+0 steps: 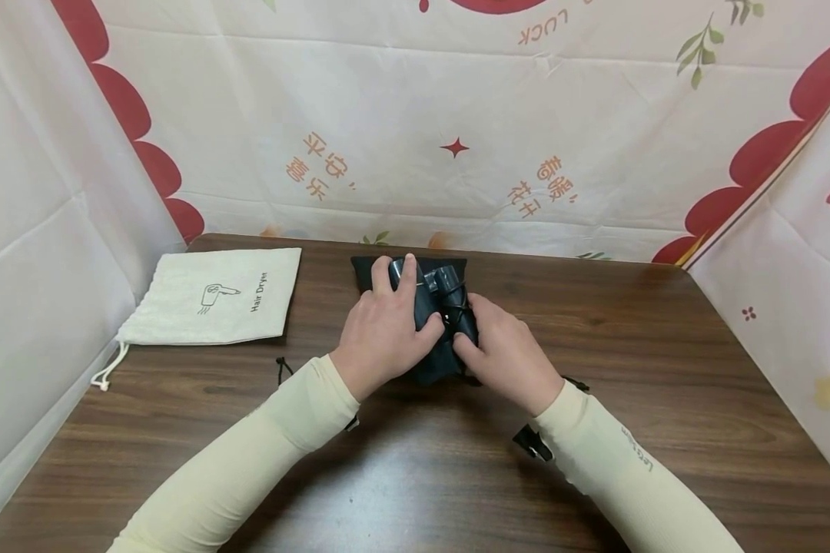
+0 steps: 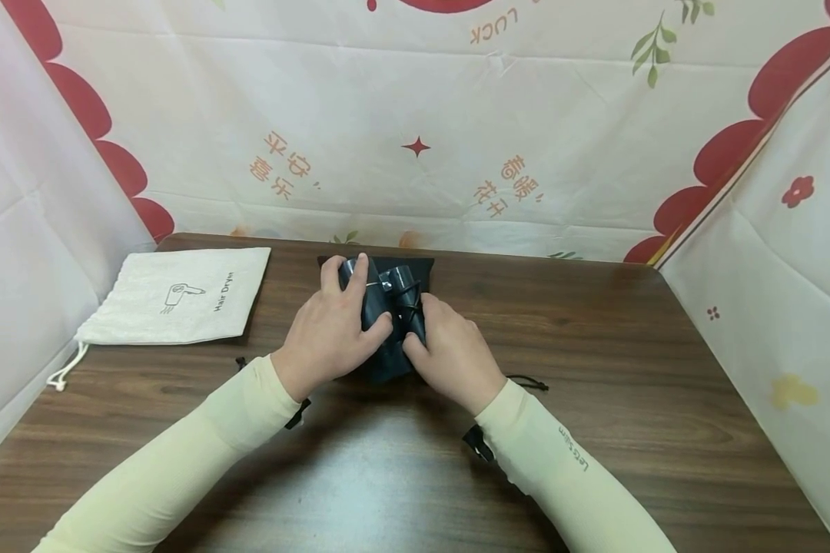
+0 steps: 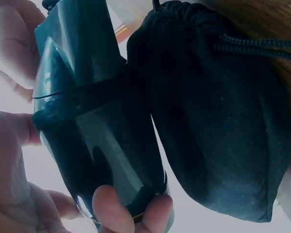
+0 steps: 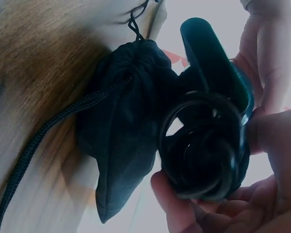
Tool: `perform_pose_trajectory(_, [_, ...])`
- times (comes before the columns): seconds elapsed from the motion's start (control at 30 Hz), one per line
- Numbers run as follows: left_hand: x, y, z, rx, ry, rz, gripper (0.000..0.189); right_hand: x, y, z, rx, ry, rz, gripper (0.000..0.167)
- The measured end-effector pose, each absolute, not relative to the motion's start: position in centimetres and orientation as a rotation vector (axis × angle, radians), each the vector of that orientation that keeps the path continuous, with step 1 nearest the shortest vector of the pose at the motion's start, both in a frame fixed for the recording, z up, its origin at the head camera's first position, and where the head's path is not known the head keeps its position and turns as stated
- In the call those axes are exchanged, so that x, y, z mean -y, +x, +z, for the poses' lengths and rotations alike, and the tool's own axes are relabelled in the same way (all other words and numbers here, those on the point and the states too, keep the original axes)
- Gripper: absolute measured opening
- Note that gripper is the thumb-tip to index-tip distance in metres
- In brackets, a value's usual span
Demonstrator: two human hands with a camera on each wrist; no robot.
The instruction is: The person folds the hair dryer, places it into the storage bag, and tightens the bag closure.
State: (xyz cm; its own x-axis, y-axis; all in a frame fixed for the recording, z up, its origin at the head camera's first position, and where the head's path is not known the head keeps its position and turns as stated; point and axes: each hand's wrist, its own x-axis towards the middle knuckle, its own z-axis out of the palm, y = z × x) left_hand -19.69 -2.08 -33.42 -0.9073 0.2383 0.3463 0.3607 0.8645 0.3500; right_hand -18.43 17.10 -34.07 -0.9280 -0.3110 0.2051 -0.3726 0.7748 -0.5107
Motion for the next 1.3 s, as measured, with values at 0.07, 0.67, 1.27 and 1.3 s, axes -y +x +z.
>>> perform_pose_trajectory(0.07, [2.1, -19.7, -33.5, 2.752, -0.447, -0.609, 0.081, -17.0, -18.4, -34.1, 2.842, 0.572, 0.811, 0.042])
perform_pose_trajectory(0.67, [2.8, -20.1, -33.4, 2.817, -0.518, -0.68, 0.08, -17.4, -18.4, -34.5, 2.757, 0.57, 0.814, 0.034])
perform_pose_trajectory(1.27, [8.0, -21.1, -34.1, 2.809, -0.638, -0.725, 0.069, -18.1, -18.2, -34.5, 2.692, 0.602, 0.672, 0.044])
perform_pose_trajectory(1.3, [8.7, -21.2, -34.2, 2.809, -0.629, -0.731, 0.07, -18.1, -18.2, -34.5, 2.693, 0.597, 0.674, 0.044])
